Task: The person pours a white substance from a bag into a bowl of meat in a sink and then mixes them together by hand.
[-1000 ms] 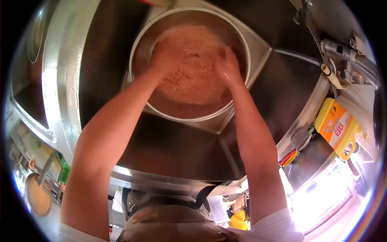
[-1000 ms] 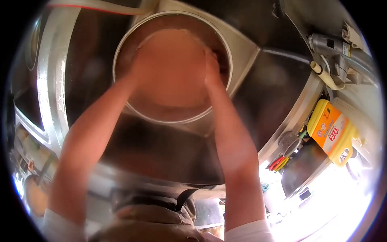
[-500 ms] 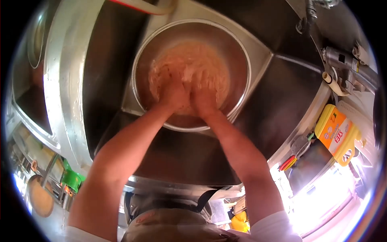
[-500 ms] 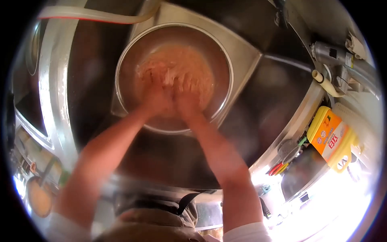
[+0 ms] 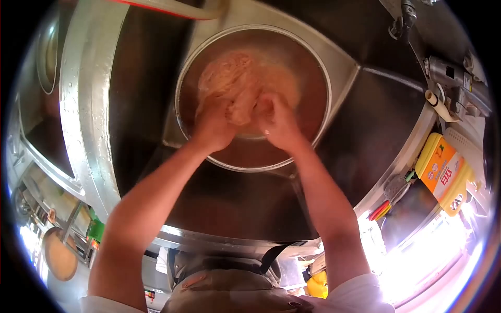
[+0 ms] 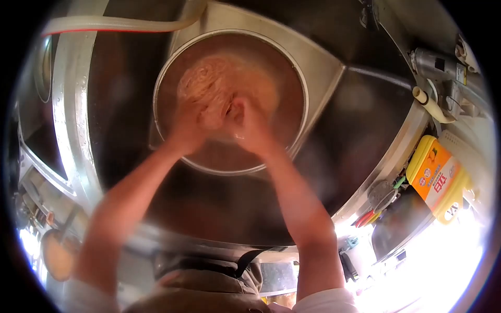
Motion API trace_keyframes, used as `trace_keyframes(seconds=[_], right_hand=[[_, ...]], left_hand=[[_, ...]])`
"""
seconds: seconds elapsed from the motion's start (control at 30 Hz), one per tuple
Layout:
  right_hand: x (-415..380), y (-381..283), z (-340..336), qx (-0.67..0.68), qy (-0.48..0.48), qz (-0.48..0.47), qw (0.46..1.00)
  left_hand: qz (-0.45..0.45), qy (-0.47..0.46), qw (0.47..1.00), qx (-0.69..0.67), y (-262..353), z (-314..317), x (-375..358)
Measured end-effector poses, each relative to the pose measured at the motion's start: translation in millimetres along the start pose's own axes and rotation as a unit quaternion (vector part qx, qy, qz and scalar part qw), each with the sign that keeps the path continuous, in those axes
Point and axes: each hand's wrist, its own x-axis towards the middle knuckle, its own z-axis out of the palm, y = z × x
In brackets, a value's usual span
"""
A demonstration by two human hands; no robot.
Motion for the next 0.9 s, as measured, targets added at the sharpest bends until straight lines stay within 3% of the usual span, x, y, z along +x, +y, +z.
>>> trace_keyframes(seconds=[0.03,0.07,0.1,0.17,0.2,0.23,0.27,0.33,0.37,0.43,0.5,0.57,0.6,0.63,0.67,0.7,0.77,0.8,0.87,0.9], right_hand=[[-4,-3,16,-0.056,0.092,-0.056,0.993],[1,18,51,-0.136,0.088,-0.009,0.987],[9,10,64,-0.202,0.052,0.006,0.978],[18,13,85,-0.292,-0.033,0.064,0.954],[22,22,94,-0.318,-0.083,0.103,0.939],[46,54,105,-0.309,-0.131,0.163,0.928],[61,68,105,-0.304,-0.121,0.178,0.928],[71,82,100,-0.295,-0.048,0.167,0.939],[69,79,88,-0.254,-0.017,0.157,0.954],[62,67,57,-0.131,0.008,0.148,0.98],[31,51,17,0.039,-0.007,0.164,0.986],[4,39,-8,0.207,-0.021,0.176,0.962],[-5,32,3,0.036,0.014,0.135,0.99],[-8,25,29,-0.136,0.049,0.088,0.986],[1,20,54,-0.295,0.085,0.035,0.951],[5,15,65,-0.278,0.052,0.053,0.958],[21,8,71,-0.242,-0.003,0.09,0.966],[31,7,71,-0.223,-0.021,0.111,0.968],[73,9,55,-0.179,-0.015,0.162,0.97],[88,9,46,-0.157,-0.012,0.192,0.969]], left_hand=[[-0.086,0.025,0.996,-0.011,-18,12,-4],[-0.06,0.096,0.993,-0.015,-41,28,3],[-0.029,0.168,0.985,-0.02,-69,45,23],[-0.003,0.235,0.966,0.103,-87,60,62],[-0.008,0.225,0.946,0.232,-87,72,81],[-0.018,0.204,0.947,0.248,-82,76,96],[-0.028,0.183,0.947,0.263,-77,79,110],[-0.075,0.105,0.989,0.071,-32,58,112],[-0.097,0.065,0.993,-0.029,-7,46,109],[-0.028,0.0,0.997,-0.07,11,29,101],[0.127,-0.07,0.988,0.05,9,24,46],[0.197,-0.095,0.935,0.28,10,30,9],[0.235,-0.079,0.886,0.392,6,34,-4],[0.278,-0.016,0.816,0.507,-15,40,-8],[0.255,0.028,0.816,0.518,-35,44,-1],[0.23,0.071,0.816,0.526,-56,47,6],[0.077,0.136,0.934,0.321,-78,59,44],[0.023,0.19,0.959,0.208,-83,67,64],[0.005,0.191,0.981,-0.028,-65,68,95],[0.007,0.118,0.98,-0.161,-39,45,103]])
